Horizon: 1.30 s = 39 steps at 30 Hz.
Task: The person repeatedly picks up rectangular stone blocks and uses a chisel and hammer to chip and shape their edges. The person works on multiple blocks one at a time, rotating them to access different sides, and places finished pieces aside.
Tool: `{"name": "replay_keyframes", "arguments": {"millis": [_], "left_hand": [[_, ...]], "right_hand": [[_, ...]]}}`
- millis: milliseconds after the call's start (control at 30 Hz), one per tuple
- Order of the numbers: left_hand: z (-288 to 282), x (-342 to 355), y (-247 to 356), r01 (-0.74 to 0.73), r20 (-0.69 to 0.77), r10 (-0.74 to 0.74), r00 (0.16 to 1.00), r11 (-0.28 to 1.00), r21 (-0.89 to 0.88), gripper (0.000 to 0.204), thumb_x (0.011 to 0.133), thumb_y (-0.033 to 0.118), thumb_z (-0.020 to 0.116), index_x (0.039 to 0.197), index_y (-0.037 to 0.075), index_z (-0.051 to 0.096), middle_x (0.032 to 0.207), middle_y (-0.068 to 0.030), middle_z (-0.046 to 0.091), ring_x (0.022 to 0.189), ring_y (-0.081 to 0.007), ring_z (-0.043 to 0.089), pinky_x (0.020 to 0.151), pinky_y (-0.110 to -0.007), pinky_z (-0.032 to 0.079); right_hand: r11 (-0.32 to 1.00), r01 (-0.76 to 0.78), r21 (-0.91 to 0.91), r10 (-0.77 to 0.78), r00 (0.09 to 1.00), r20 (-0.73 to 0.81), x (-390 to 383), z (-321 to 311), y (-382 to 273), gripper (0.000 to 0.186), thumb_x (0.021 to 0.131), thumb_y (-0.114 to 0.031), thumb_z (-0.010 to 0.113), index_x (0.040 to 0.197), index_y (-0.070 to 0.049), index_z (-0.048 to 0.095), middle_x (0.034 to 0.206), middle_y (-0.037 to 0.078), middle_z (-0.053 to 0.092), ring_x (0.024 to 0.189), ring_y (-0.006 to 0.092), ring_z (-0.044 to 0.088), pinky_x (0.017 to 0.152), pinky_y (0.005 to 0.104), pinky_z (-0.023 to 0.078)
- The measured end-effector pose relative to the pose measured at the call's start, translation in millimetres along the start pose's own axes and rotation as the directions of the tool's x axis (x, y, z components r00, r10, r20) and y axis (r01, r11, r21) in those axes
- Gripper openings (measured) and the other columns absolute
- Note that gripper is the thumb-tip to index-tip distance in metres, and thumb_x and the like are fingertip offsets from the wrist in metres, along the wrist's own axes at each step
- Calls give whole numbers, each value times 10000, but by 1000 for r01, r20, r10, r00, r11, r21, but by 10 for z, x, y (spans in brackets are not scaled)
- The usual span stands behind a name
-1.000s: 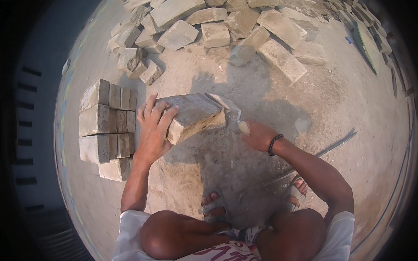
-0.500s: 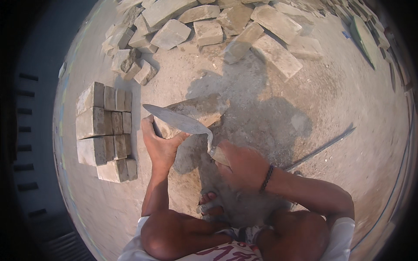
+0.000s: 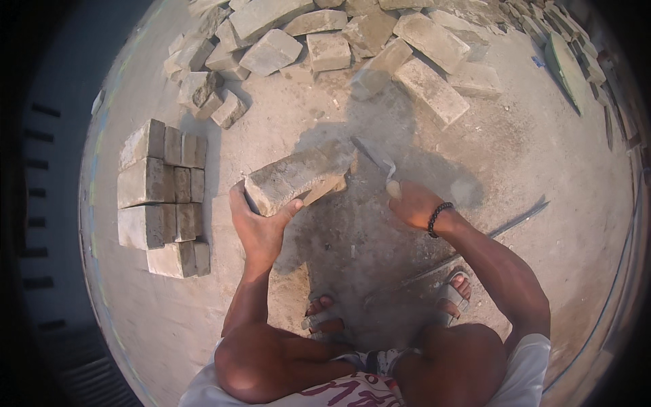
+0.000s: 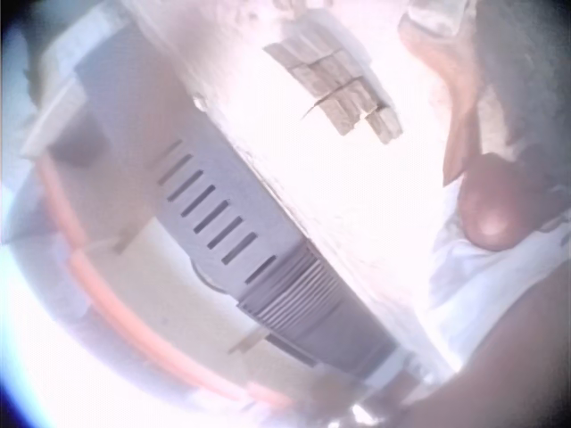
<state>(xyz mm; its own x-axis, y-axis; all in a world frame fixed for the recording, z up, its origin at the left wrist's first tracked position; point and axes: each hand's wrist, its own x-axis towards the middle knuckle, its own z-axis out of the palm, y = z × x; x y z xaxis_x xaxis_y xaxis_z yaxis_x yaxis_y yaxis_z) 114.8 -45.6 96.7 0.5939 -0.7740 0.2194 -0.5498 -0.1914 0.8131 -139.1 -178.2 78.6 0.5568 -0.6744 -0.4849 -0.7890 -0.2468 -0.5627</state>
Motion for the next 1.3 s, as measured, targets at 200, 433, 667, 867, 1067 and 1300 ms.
{"name": "replay_keyframes", "arguments": {"millis": [200,433,667,867,1067,1300], "left_hand": [[-6,-22,11,8,12,-10,1000,991,135,834,601,324,936,1180,-51,467,1071,-191,494,1042,-356,465,916,-457,365],[-77,-18,-6,-14,-18,16,1000,990,142,863,588,324,939,1193,-57,457,1073,-201,492,1039,-370,463,915,-465,370],[22,-29,86,-50,1,51,999,985,165,827,602,303,936,1178,-58,466,1079,-210,500,1044,-381,462,910,-470,374],[9,-67,49,-10,21,8,1000,995,101,797,625,284,927,1177,-57,466,1114,-217,496,1060,-389,462,929,-475,370],[-12,-155,-17,69,-52,-78,996,986,-154,711,705,261,896,1157,-60,452,1113,-203,512,1040,-305,528,922,-441,432],[-271,-202,-320,465,53,-555,830,636,-615,591,826,242,802,1130,-78,409,1035,-187,589,942,-221,624,837,-337,532]], "right_hand": [[962,267,56,-265,964,-33,-568,106,-644,429,922,-251,592,1200,51,468,900,309,636,880,499,625,773,510,491],[990,110,87,-114,993,40,-67,-168,-382,440,928,-270,585,1212,44,464,878,311,638,881,507,624,782,544,486],[993,89,-80,-95,992,-78,-171,40,-329,394,926,-258,598,1177,17,469,843,311,632,859,499,629,753,547,490],[951,310,-11,-310,951,14,-600,67,-740,396,916,-267,611,1145,16,455,843,312,635,831,507,627,728,576,482],[988,28,-149,-49,989,-141,-33,49,270,436,929,-283,603,1182,34,443,841,308,637,819,507,625,734,558,487],[973,228,43,-219,962,-161,-369,99,-412,421,939,-284,583,1181,31,445,878,295,639,837,481,630,705,532,499]]}}
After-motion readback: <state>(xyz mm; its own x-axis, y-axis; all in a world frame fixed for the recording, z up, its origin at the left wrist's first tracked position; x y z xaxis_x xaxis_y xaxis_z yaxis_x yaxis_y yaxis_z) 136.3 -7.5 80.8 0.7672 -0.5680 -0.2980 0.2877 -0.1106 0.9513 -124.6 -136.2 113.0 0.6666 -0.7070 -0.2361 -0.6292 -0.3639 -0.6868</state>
